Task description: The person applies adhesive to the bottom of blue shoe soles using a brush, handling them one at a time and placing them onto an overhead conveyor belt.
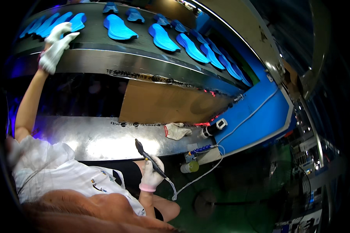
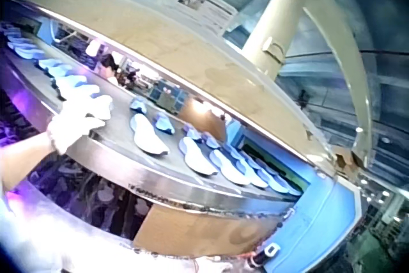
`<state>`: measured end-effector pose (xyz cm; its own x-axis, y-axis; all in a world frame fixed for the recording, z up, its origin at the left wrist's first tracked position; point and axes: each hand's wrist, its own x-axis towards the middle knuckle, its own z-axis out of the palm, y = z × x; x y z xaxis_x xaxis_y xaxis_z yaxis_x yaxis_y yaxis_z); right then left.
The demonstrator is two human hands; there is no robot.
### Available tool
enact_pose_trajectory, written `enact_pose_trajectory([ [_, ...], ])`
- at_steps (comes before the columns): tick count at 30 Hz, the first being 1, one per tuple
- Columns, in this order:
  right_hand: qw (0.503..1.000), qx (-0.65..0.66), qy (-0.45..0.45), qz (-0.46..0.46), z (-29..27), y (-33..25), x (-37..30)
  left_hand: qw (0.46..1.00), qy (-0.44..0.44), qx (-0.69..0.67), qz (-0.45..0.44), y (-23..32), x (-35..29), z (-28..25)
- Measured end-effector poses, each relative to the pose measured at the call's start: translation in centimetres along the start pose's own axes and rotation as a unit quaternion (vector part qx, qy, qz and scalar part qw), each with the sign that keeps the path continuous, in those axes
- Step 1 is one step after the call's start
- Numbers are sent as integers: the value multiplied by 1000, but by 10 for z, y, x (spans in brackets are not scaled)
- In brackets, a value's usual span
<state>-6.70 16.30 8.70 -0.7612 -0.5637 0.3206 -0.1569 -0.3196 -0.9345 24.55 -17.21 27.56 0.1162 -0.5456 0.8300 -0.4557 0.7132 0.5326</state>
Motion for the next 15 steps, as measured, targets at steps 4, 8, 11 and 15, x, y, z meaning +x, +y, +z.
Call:
enact_pose_trajectory([
  [4, 994, 74, 50, 56, -4, 10, 7, 940, 18, 104, 323, 75, -85, 3],
  [8, 990, 52, 101, 87, -13, 16, 12, 933, -154, -64, 320, 68, -220, 54],
  [11, 984, 41, 140, 98, -19, 25, 15, 908, -280, -160, 269, 33, -334, 104],
  [15, 976, 23, 171, 131, -30, 36, 17, 878, -408, -236, 88, 35, -356, 106],
])
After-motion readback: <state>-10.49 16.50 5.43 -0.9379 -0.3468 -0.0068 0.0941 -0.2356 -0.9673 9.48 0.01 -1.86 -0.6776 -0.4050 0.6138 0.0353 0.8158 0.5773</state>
